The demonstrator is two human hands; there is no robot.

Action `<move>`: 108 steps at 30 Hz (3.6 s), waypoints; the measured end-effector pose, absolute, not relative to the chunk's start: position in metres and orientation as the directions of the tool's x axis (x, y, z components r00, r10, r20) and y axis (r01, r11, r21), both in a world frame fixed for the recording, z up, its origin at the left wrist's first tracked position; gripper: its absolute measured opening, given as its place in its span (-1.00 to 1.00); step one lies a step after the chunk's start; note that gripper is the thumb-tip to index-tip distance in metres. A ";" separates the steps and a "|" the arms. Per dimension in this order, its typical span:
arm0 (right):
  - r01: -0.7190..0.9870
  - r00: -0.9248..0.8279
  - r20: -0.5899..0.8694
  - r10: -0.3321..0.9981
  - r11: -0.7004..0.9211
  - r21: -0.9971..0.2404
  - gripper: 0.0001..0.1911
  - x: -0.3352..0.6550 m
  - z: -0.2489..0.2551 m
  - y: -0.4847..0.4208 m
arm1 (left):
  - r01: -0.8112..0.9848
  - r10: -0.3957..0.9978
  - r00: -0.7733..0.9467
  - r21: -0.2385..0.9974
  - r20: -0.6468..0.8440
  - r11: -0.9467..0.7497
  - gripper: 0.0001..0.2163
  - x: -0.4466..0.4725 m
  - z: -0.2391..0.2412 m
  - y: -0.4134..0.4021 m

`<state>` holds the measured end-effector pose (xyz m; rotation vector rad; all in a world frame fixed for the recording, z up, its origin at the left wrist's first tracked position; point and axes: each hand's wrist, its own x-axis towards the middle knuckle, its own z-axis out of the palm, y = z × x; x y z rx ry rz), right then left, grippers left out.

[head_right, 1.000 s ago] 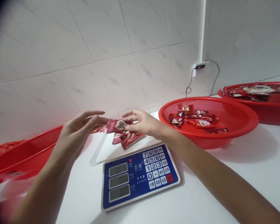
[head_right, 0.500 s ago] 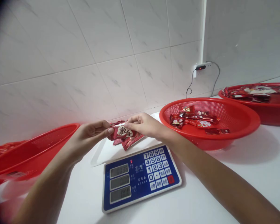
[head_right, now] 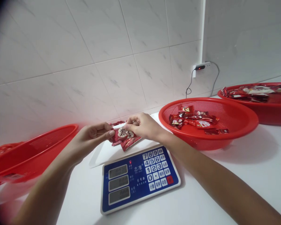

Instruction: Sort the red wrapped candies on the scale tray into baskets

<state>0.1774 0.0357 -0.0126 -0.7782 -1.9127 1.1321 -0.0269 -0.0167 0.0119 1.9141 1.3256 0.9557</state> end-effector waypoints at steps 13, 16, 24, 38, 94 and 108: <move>0.059 -0.516 0.338 0.787 0.427 -0.902 -0.80 0.173 -0.018 0.037 | 0.492 0.944 0.237 0.809 0.230 -0.320 -0.70 -0.026 0.011 -0.015; 0.038 -0.533 0.305 0.789 0.382 -0.924 -0.81 0.174 -0.017 0.038 | 0.486 0.940 0.243 0.808 0.241 -0.333 -0.71 -0.026 0.012 -0.015; 0.006 -0.609 0.253 0.752 0.324 -0.946 -0.83 0.180 -0.016 0.045 | 0.489 0.946 0.147 0.810 0.290 -0.324 -0.72 -0.027 0.017 -0.017; 0.120 -0.624 0.182 0.760 0.324 -0.939 -0.84 0.184 -0.016 0.050 | 0.538 0.946 0.110 0.782 0.306 -0.315 -0.73 -0.027 0.015 -0.015; -0.044 -0.572 0.215 0.791 0.233 -0.972 -0.97 0.178 -0.015 0.043 | 0.485 0.942 0.135 0.808 0.308 -0.333 -0.70 -0.027 0.008 -0.012; -0.199 -0.576 0.193 0.794 0.092 -0.976 -0.91 0.175 -0.013 0.035 | 0.615 0.870 0.159 0.642 0.467 -0.457 -0.60 -0.024 0.006 -0.014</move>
